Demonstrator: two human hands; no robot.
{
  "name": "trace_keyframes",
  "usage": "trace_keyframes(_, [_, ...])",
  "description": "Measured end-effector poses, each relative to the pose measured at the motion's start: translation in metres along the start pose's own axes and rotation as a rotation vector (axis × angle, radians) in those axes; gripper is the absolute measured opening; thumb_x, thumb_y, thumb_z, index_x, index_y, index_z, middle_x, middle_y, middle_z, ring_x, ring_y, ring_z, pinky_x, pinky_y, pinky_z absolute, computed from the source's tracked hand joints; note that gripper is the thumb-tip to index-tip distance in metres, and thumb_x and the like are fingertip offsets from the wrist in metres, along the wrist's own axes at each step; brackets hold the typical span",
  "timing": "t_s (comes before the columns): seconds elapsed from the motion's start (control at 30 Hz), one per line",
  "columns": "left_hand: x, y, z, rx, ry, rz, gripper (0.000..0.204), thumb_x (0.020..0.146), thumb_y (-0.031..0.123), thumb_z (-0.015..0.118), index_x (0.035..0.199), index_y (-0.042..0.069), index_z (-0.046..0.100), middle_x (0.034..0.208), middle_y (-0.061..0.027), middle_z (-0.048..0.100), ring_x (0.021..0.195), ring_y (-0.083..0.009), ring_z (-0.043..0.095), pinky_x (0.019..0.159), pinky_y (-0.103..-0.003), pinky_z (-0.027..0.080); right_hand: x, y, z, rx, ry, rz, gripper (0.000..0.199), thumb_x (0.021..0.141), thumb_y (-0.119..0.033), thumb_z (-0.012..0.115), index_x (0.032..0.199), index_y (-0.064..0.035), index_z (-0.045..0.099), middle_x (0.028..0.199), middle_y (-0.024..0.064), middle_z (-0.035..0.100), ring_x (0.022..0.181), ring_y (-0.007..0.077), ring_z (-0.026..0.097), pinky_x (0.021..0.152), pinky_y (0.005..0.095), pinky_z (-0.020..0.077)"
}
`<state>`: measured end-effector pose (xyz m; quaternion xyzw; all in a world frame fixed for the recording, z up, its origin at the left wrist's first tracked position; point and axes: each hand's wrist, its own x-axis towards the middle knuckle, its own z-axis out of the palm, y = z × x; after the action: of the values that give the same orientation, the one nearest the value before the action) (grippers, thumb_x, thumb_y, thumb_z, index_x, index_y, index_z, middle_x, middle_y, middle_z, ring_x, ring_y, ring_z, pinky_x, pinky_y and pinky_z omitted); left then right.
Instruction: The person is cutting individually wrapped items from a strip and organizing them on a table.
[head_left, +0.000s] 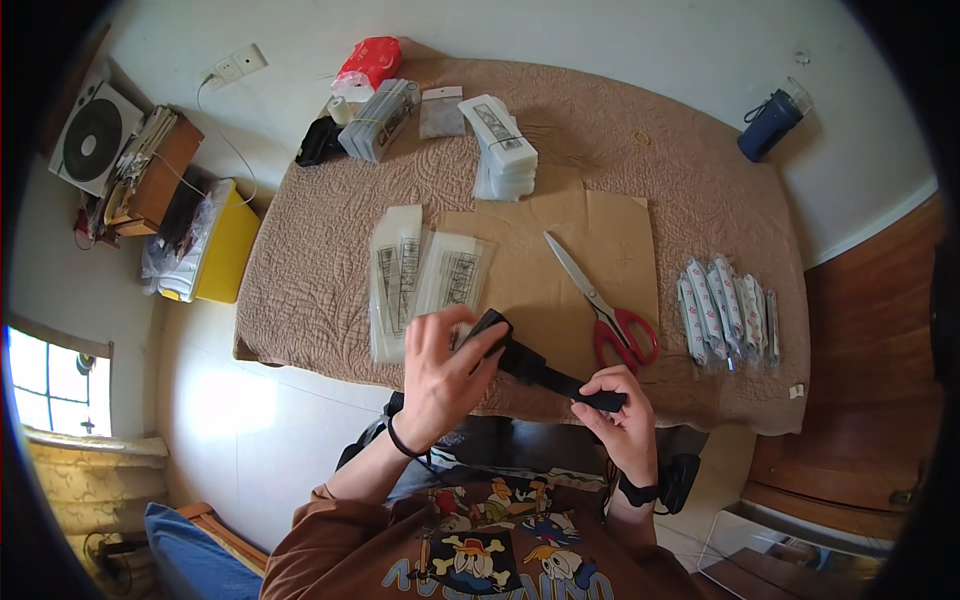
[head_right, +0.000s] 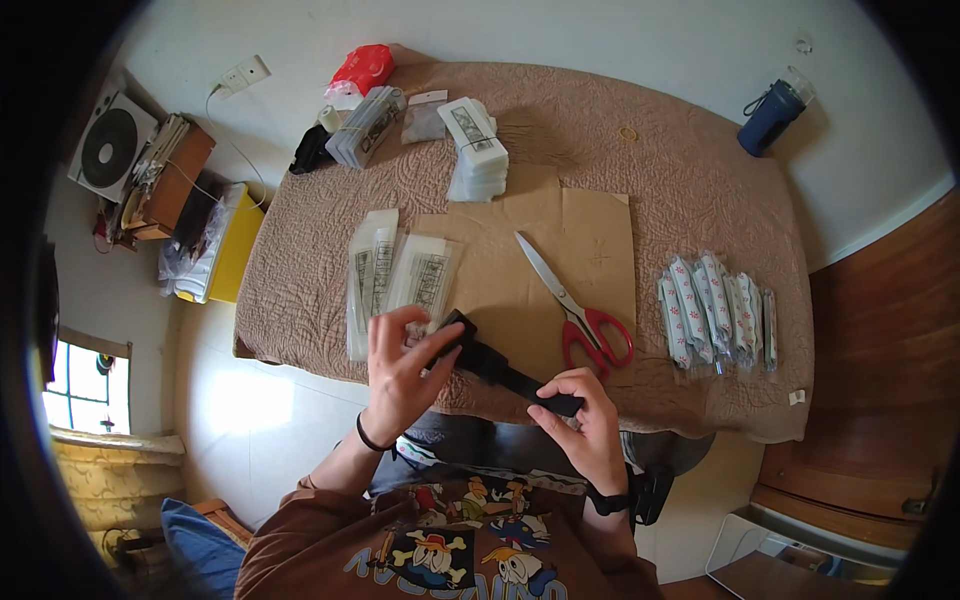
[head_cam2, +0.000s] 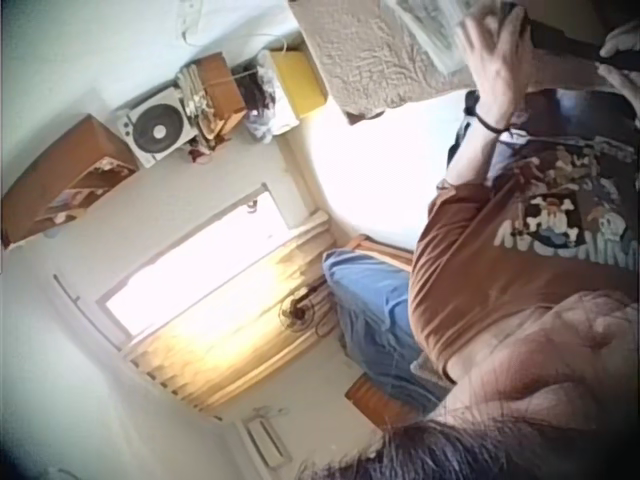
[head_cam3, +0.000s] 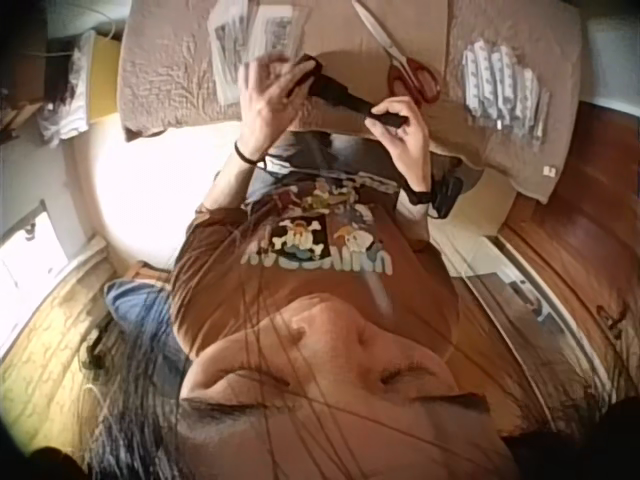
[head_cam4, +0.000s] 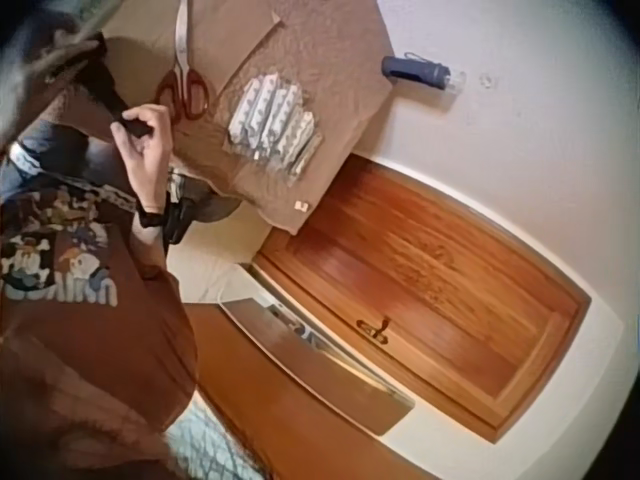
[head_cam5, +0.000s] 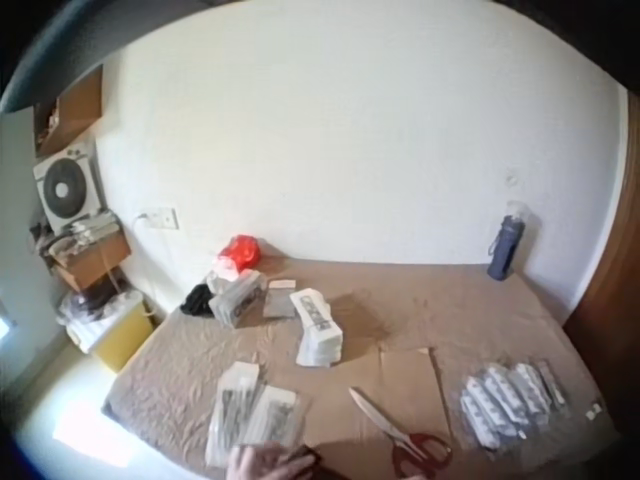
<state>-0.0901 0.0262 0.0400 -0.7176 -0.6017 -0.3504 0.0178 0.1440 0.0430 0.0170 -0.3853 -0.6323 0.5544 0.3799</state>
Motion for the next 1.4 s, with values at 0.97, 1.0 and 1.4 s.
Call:
trace_keyframes(0.97, [0.053,0.013,0.087,-0.532,-0.320,0.131,0.027,0.075,-0.004,0.050,0.100,0.002,0.057,0.117,-0.0110,0.052,0.110,-0.0284,0.049,0.087,-0.036,0.043,0.013,-0.026,0.012,-0.351,-0.196,-0.252,0.021,0.067,-0.006,0.073,0.083,-0.0046,0.059,0.080,0.0074,0.055,0.069,0.0189,0.057,0.059,0.0281,0.0461])
trace_keyframes(1.0, [0.055,0.013,0.090,-0.464,-0.307,0.202,0.028,0.074,-0.002,0.050,0.100,0.003,0.057,0.113,-0.0105,0.053,0.108,-0.0279,0.050,0.087,-0.036,0.043,0.016,-0.027,0.012,-0.378,-0.229,-0.314,0.022,0.067,-0.007,0.074,0.083,-0.0050,0.060,0.080,0.0073,0.055,0.068,0.0195,0.057,0.058,0.0284,0.0463])
trace_keyframes(1.4, [0.055,0.012,0.104,-0.235,-0.227,0.425,0.032,0.073,0.019,0.052,0.102,0.004,0.054,0.110,-0.0119,0.050,0.105,-0.0271,0.047,0.085,-0.035,0.042,0.054,-0.048,0.051,-0.826,-0.045,-0.480,0.022,0.071,-0.012,0.069,0.091,-0.0056,0.061,0.085,0.0077,0.055,0.091,0.0260,0.052,0.080,0.0390,0.0408])
